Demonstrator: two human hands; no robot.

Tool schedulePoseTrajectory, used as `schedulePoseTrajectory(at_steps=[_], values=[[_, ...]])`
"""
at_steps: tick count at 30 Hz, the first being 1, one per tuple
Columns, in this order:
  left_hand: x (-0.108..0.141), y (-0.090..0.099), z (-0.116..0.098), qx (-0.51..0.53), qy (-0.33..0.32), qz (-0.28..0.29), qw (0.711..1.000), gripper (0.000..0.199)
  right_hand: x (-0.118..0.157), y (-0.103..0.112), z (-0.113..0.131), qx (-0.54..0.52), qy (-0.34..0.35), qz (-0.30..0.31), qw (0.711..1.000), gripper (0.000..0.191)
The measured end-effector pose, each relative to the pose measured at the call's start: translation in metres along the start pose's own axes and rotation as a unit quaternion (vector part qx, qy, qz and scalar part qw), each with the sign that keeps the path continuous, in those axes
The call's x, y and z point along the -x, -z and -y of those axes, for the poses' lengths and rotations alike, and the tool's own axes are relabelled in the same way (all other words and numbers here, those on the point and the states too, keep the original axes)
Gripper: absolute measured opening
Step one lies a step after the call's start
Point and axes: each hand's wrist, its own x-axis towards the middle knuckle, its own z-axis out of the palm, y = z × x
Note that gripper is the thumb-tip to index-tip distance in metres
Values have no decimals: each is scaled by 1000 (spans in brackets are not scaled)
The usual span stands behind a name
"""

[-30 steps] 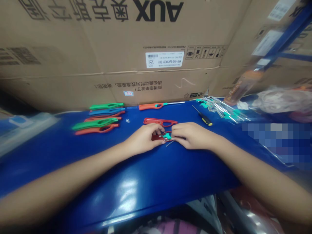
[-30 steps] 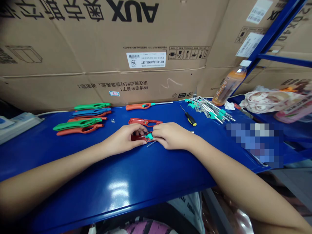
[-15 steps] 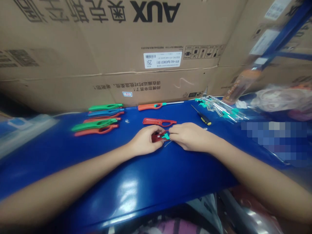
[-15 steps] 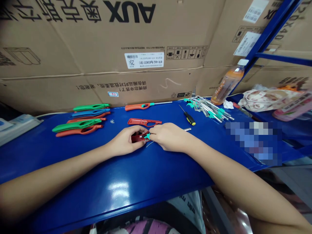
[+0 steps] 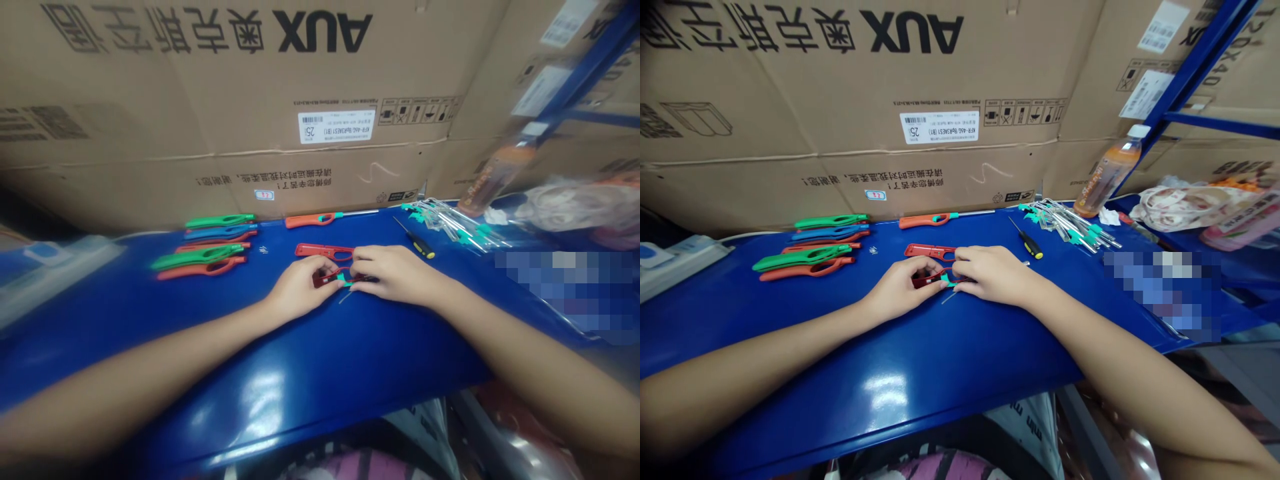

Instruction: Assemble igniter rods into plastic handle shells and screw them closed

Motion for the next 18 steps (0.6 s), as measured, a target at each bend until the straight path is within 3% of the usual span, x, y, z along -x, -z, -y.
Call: schedulePoseTrajectory(at_steps=[6,18], values=[[1,1,-3,0,-11,-5,1000,18,4,3,-8,-44,-6,20,999,19],[1,1,-2,-6,-16,-13,1000,17,0,2,-3,-26,20,36,999,21]])
